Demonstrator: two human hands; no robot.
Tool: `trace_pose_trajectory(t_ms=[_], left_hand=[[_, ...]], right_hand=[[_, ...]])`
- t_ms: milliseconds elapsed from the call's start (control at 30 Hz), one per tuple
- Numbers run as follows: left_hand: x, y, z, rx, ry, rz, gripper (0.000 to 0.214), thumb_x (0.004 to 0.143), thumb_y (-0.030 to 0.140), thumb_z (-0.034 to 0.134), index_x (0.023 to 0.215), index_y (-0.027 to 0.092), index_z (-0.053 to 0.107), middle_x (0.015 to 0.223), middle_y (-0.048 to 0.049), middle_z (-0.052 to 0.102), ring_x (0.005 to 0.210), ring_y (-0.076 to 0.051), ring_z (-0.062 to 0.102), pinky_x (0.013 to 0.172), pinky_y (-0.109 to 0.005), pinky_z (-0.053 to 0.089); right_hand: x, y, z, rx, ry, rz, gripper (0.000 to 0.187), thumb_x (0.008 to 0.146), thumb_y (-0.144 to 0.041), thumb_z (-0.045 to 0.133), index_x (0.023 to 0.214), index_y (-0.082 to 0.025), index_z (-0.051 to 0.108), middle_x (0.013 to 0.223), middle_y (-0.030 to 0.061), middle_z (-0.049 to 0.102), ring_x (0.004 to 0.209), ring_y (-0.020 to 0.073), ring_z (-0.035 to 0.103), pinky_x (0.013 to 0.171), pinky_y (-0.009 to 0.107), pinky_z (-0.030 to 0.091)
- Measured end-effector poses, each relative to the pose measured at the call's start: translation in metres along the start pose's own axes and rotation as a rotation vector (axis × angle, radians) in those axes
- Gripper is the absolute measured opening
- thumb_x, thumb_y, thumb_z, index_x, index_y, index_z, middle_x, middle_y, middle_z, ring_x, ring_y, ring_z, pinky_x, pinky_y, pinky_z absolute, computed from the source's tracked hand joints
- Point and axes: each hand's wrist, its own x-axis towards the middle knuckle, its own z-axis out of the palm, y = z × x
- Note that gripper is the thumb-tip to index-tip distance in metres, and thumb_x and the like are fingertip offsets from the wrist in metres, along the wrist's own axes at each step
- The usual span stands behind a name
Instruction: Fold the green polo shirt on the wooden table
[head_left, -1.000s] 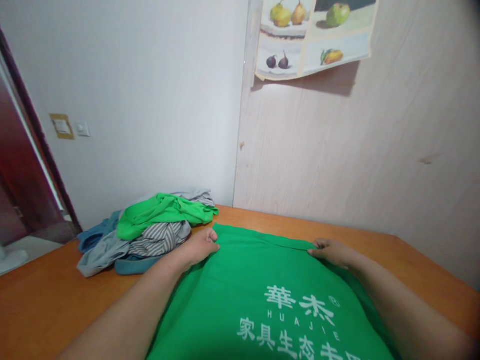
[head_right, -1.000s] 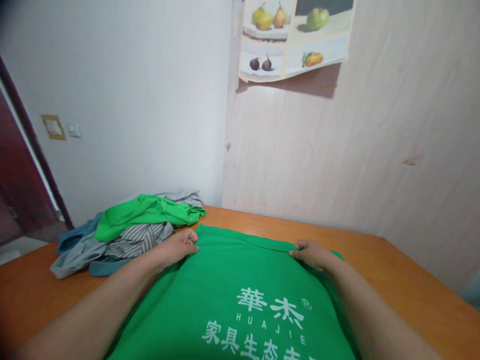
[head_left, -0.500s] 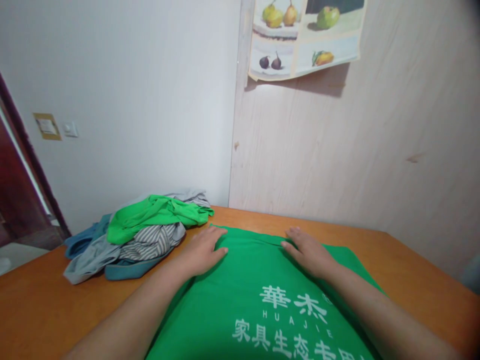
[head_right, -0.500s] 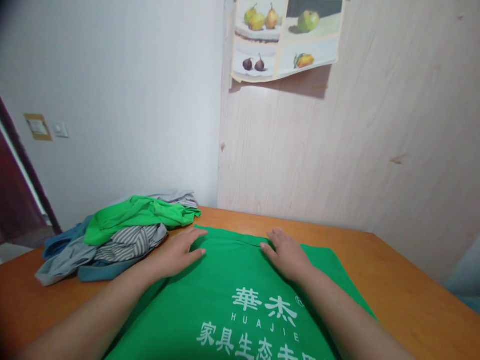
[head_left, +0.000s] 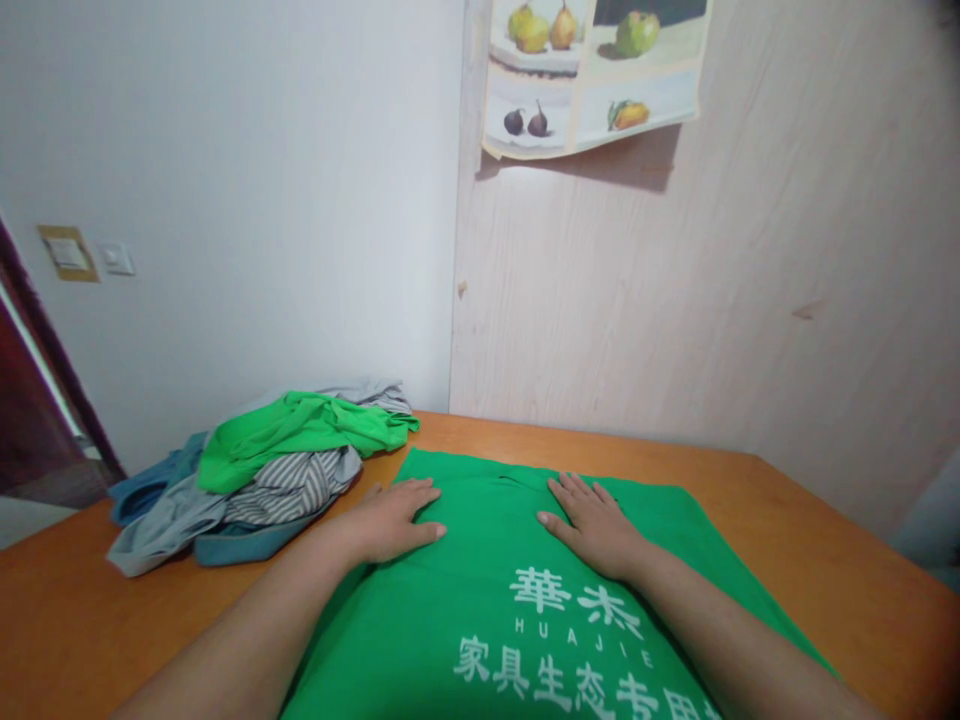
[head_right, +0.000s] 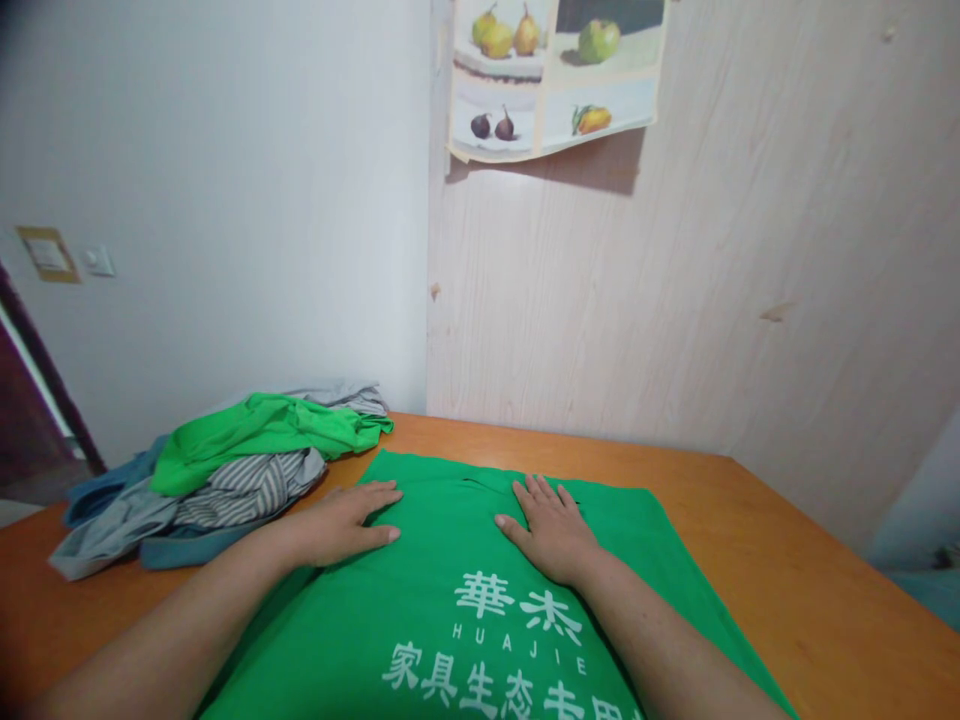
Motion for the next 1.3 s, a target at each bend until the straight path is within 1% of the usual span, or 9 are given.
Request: trace_pose_trajectory(t_ms=[133,267,400,500,600,733,900,1133,1300], left_hand=[[-0.001,0.001,-0.003,0.027,-0.006,-0.007,0.076,0.085,0.063,0.050,0.147,0.019,0.043,0.157,-0.0108,0.029,0.144,-0.031,0.028,0.116,-0.045,0.026],[-0.002,0.001,-0.005,0.050,-0.003,-0.015,0.079,0.085,0.064,0.049,0.147,0.016,0.043,0.157,-0.0118,0.029,0.143,-0.032,0.030,0.115,-0.044,0.028],[-0.001,-0.002,-0.005,0.071,0.012,-0.020,0.080,0.085,0.064,0.047,0.147,0.013,0.043,0.156,-0.0126,0.029,0.142,-0.032,0.032,0.115,-0.042,0.028],[0.001,-0.006,-0.002,0.072,0.027,-0.010,0.080,0.084,0.065,0.047,0.146,0.014,0.044,0.156,-0.0128,0.031,0.141,-0.032,0.033,0.115,-0.042,0.028],[0.004,-0.012,0.002,0.046,0.050,0.005,0.080,0.083,0.067,0.049,0.144,0.015,0.047,0.154,-0.0130,0.034,0.140,-0.033,0.035,0.115,-0.042,0.029],[0.006,-0.017,0.006,-0.005,0.080,0.016,0.080,0.081,0.068,0.052,0.142,0.016,0.050,0.153,-0.0127,0.037,0.140,-0.033,0.036,0.114,-0.042,0.029],[0.008,-0.018,0.008,-0.015,0.088,0.016,0.082,0.081,0.068,0.052,0.143,0.014,0.048,0.154,-0.0139,0.035,0.141,-0.033,0.034,0.115,-0.043,0.028],[0.007,-0.022,0.008,-0.009,0.078,-0.009,0.088,0.080,0.070,0.052,0.146,0.013,0.043,0.155,-0.0166,0.030,0.143,-0.030,0.030,0.116,-0.040,0.025],[0.008,-0.024,0.008,-0.002,0.070,-0.006,0.090,0.080,0.071,0.052,0.147,0.012,0.042,0.155,-0.0177,0.032,0.143,-0.030,0.031,0.116,-0.040,0.025]], right_hand=[[-0.002,0.004,0.001,0.041,0.036,0.004,0.082,0.090,-0.075,0.020,0.149,-0.022,0.038,0.158,0.0091,0.028,0.147,0.0260,0.019,0.118,0.050,0.011],[0.001,0.020,0.006,0.067,0.112,0.096,0.072,0.094,-0.068,0.024,0.145,-0.022,0.046,0.156,0.0087,0.034,0.146,0.0279,0.021,0.117,0.055,0.010],[0.004,0.046,0.005,0.137,0.257,0.245,0.058,0.096,-0.052,0.030,0.136,-0.020,0.056,0.147,0.0089,0.049,0.138,0.0257,0.039,0.114,0.045,0.025],[0.003,0.064,-0.005,0.149,0.304,0.330,0.051,0.095,-0.044,0.031,0.123,-0.018,0.064,0.132,0.0104,0.062,0.123,0.0241,0.055,0.101,0.035,0.041],[0.000,0.074,-0.014,0.147,0.306,0.420,0.045,0.092,-0.045,0.033,0.102,-0.021,0.070,0.107,0.0111,0.072,0.099,0.0264,0.065,0.081,0.036,0.048],[-0.003,0.074,-0.017,0.135,0.268,0.490,0.035,0.085,-0.049,0.045,0.082,-0.024,0.068,0.086,0.0092,0.073,0.082,0.0278,0.066,0.067,0.036,0.044],[-0.001,0.068,-0.015,0.141,0.236,0.468,0.018,0.078,-0.039,0.053,0.073,-0.025,0.064,0.076,0.0029,0.070,0.074,0.0233,0.063,0.063,0.032,0.039],[-0.001,0.062,-0.015,0.123,0.377,0.418,0.024,0.088,-0.036,0.042,0.091,-0.026,0.063,0.101,0.0036,0.069,0.098,0.0220,0.060,0.075,0.031,0.038],[-0.001,0.063,-0.006,0.143,0.331,0.439,0.019,0.084,-0.037,0.050,0.084,-0.025,0.065,0.090,0.0042,0.070,0.089,0.0250,0.061,0.076,0.036,0.040]])
